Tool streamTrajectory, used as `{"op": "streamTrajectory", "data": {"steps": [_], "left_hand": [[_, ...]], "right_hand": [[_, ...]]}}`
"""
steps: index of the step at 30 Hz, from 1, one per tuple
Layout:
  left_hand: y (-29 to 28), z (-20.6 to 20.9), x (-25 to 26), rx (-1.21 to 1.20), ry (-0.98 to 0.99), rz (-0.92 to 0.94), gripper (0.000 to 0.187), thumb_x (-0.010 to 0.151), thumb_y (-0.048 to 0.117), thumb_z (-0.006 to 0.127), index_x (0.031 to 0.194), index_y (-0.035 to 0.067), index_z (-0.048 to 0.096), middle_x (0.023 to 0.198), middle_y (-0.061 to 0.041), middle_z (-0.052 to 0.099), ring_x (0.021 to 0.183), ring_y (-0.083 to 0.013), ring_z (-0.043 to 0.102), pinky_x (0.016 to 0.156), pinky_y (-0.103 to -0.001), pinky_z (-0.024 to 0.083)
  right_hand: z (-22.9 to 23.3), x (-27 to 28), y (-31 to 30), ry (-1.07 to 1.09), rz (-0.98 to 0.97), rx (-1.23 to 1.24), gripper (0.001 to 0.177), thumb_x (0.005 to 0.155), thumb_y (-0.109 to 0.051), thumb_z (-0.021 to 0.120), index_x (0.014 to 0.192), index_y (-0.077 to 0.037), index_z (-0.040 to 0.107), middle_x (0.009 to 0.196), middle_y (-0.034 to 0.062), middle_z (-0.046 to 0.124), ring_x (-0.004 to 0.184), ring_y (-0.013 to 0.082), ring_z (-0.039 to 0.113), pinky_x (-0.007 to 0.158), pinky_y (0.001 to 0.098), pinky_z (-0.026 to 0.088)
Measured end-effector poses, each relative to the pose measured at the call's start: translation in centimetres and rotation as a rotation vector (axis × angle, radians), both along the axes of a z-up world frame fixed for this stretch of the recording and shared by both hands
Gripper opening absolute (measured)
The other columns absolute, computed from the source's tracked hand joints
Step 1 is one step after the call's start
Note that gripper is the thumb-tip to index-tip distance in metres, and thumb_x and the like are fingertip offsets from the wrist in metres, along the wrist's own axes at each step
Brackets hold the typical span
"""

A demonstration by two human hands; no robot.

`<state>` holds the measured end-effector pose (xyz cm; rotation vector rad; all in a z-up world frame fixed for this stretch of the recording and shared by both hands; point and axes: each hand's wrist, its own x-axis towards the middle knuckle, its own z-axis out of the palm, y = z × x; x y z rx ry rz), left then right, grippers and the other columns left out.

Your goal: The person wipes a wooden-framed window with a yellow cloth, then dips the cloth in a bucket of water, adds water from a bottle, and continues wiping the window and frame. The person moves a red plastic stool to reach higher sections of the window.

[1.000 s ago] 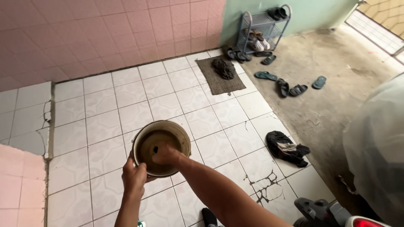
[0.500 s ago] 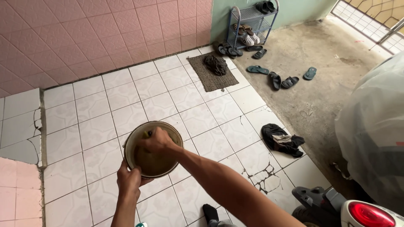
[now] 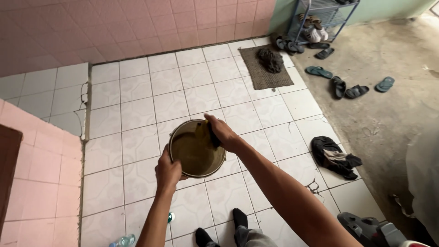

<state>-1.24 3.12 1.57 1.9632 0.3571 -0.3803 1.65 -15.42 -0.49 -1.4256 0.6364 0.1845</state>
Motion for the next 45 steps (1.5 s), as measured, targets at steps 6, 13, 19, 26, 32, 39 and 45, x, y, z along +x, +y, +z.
{"op": "streamTrajectory", "data": {"steps": [6,13,19,26,32,39,45], "left_hand": [[-0.3,-0.2,-1.0,0.155,0.042,-0.115,0.071,0.085,0.013,0.050,0.154,0.029,0.047,0.124,-0.029,0.068,0.107,-0.0462,0.070,0.084,-0.053,0.063],[-1.5,-2.4,-1.4,0.124,0.020,-0.192,0.071,0.085,0.010,0.049,0.153,0.030,0.050,0.125,-0.031,0.067,0.116,-0.0484,0.065,0.088,-0.052,0.059],[-3.2,-5.2,-1.1,0.171,-0.050,-0.282,0.069,0.084,0.012,0.050,0.150,0.033,0.053,0.125,-0.025,0.070,0.123,-0.0451,0.062,0.108,-0.058,0.049],[-3.8,-2.0,-1.9,0.184,-0.012,-0.349,0.075,0.083,0.013,0.049,0.153,0.039,0.049,0.124,-0.020,0.073,0.124,-0.0401,0.064,0.108,-0.053,0.051],[-3.3,-3.4,-2.0,0.077,0.048,-0.271,0.074,0.082,0.011,0.050,0.152,0.034,0.052,0.111,-0.021,0.077,0.116,-0.0385,0.069,0.096,-0.052,0.058],[-3.4,-4.8,-0.9,-0.106,0.086,-0.142,0.067,0.085,0.003,0.049,0.149,0.020,0.054,0.109,-0.034,0.071,0.089,-0.0469,0.074,0.058,-0.049,0.066],[-3.7,-3.5,-1.2,0.115,0.075,-0.157,0.069,0.081,0.015,0.055,0.147,0.035,0.057,0.116,-0.026,0.072,0.122,-0.0430,0.063,0.103,-0.057,0.051]], "right_hand": [[-0.7,-3.3,1.3,-0.062,0.103,-0.075,0.051,0.092,-0.040,0.069,0.136,-0.014,0.067,0.144,0.0247,0.059,0.137,0.0425,0.052,0.114,0.0498,0.044],[-10.0,-2.1,-0.4,-0.009,0.396,-0.681,0.067,0.074,-0.037,0.084,0.132,-0.007,0.067,0.123,0.0175,0.072,0.118,0.0329,0.067,0.099,0.0417,0.056],[-17.6,-2.6,0.5,0.166,0.607,-0.822,0.072,0.076,-0.046,0.080,0.134,-0.007,0.063,0.123,0.0194,0.070,0.117,0.0366,0.068,0.095,0.0475,0.058],[-15.4,-2.6,-1.0,0.380,0.333,-0.036,0.084,0.071,-0.054,0.090,0.134,-0.005,0.063,0.115,0.0174,0.073,0.101,0.0330,0.074,0.081,0.0444,0.063],[-6.3,-3.6,-1.3,0.386,-0.010,0.671,0.073,0.077,-0.050,0.087,0.120,0.002,0.060,0.096,0.0243,0.073,0.078,0.0392,0.076,0.066,0.0523,0.065],[-4.0,-4.0,-1.6,0.070,-0.223,0.408,0.032,0.073,-0.004,0.083,0.096,0.007,0.064,0.070,0.0228,0.065,0.051,0.0305,0.068,0.037,0.0370,0.052],[-6.4,-2.0,-2.1,0.037,-0.256,0.117,0.026,0.070,-0.014,0.087,0.081,0.004,0.072,0.057,0.0216,0.062,0.038,0.0270,0.060,0.028,0.0363,0.043]]}}
